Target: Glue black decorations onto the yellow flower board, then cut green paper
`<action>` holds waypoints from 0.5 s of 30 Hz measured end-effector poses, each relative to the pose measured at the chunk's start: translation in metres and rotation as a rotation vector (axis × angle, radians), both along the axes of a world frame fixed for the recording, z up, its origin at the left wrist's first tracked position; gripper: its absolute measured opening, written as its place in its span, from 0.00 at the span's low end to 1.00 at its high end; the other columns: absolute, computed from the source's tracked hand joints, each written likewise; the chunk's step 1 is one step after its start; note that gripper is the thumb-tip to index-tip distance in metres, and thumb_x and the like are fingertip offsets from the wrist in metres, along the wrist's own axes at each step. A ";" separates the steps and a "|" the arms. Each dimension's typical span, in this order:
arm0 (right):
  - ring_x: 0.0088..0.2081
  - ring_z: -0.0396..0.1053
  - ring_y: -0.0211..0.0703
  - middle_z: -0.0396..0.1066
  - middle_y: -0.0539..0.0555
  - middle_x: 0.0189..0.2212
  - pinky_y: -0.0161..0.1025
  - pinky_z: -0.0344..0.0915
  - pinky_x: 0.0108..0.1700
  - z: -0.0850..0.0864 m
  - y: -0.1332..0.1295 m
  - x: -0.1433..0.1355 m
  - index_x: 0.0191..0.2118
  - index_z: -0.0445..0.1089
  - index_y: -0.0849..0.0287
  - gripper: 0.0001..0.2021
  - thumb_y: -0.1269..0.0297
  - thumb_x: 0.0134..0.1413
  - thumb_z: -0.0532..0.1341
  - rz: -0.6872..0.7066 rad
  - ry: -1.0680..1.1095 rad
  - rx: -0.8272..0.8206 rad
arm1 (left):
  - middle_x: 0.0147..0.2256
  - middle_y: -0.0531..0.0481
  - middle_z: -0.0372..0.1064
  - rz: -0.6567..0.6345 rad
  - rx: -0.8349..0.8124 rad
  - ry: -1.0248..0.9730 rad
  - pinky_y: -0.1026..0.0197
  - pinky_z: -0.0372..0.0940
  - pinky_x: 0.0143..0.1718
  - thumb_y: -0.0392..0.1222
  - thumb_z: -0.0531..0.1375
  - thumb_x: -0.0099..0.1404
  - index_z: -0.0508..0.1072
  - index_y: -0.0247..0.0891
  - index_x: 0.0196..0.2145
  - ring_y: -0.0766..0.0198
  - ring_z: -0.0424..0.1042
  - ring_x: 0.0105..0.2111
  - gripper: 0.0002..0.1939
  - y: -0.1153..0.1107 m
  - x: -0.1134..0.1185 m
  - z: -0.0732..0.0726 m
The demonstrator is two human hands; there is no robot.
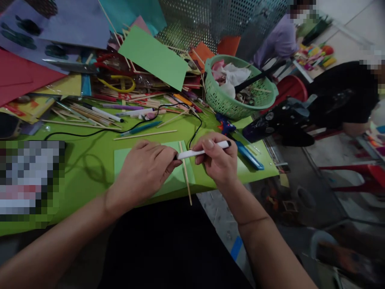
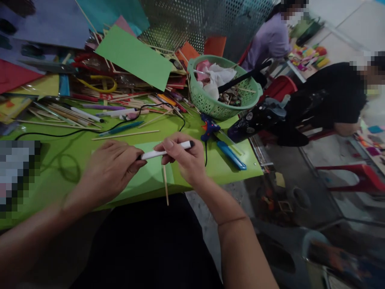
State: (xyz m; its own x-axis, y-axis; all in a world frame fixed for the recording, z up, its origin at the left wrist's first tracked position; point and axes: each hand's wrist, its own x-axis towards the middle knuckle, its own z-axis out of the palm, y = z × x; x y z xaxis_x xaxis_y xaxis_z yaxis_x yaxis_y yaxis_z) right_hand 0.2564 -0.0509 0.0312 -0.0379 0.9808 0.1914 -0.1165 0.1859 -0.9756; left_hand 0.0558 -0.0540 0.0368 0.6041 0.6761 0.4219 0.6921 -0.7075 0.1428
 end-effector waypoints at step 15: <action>0.20 0.52 0.35 0.56 0.46 0.20 0.39 0.54 0.23 0.003 0.017 0.089 0.24 0.67 0.53 0.15 0.52 0.57 0.64 -0.463 0.070 0.237 | 0.38 0.44 0.73 0.498 -0.278 0.166 0.45 0.62 0.43 0.56 0.38 0.75 0.75 0.41 0.43 0.48 0.74 0.42 0.29 0.012 -0.101 -0.034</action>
